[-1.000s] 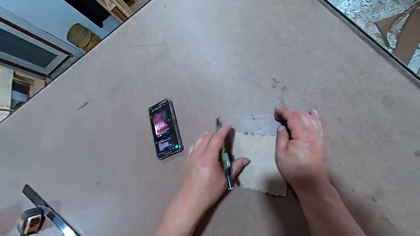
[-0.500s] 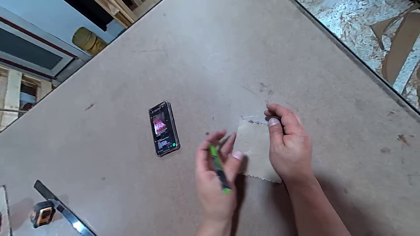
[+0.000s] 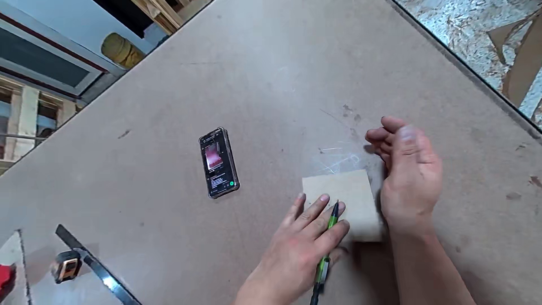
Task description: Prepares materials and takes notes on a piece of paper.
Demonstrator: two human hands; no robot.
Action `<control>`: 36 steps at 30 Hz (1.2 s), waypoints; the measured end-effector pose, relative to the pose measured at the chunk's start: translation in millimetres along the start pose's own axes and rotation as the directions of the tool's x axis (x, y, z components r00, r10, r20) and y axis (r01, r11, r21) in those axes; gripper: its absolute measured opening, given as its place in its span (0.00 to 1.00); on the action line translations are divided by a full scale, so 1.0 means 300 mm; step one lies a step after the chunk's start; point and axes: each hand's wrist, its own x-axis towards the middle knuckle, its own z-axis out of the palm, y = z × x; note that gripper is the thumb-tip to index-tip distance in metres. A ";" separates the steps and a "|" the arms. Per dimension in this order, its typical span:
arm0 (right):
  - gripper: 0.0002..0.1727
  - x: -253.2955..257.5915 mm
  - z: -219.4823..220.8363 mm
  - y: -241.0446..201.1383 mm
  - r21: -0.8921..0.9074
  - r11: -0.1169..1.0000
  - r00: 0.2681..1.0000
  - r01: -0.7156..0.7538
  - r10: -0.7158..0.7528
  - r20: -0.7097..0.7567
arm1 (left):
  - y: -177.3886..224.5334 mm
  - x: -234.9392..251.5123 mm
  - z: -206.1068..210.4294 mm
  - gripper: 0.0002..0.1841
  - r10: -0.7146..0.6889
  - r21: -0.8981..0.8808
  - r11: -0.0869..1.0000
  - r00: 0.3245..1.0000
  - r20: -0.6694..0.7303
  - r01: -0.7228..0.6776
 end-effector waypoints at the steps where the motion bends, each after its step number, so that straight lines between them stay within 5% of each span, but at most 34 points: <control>1: 0.19 -0.008 0.008 0.004 -0.105 0.994 0.999 0.032 -0.028 0.041 | -0.031 -0.021 0.030 0.21 -0.008 -0.053 0.999 0.999 0.041 0.010; 7: 0.14 -0.039 0.031 0.033 -0.573 0.767 0.912 0.289 -0.039 0.409 | -0.141 -0.020 -0.061 0.20 -0.288 -0.595 0.794 0.938 -0.193 0.121; 10: 0.14 -0.043 0.033 0.035 -0.523 0.768 0.889 0.370 -0.129 0.440 | -0.288 0.062 -0.110 0.24 -0.376 -0.770 0.622 0.917 -0.136 0.141; 15: 0.09 -0.118 0.096 -0.017 -0.286 0.854 0.804 0.435 -0.225 0.551 | -0.442 0.216 -0.127 0.08 -0.246 -0.866 0.466 0.967 0.070 0.181; 18: 0.15 -0.198 0.171 -0.007 -0.158 0.932 0.685 0.327 -0.119 0.719 | -0.462 0.243 -0.127 0.08 -0.151 -0.851 0.497 0.983 0.108 0.170; 21: 0.21 -0.227 0.198 0.024 -0.214 0.912 0.568 0.351 -0.025 0.822 | -0.463 0.245 -0.128 0.04 -0.116 -0.825 0.542 0.986 0.115 0.160; 27: 0.23 -0.222 0.199 0.031 -0.223 0.898 0.555 0.380 -0.028 0.831 | -0.467 0.330 -0.140 0.03 0.053 -0.783 0.592 0.960 0.273 0.190; 36: 0.25 -0.225 0.201 0.027 -0.222 0.903 0.550 0.368 -0.019 0.835 | -0.451 0.340 -0.131 0.03 0.035 -0.757 0.621 0.957 0.287 0.204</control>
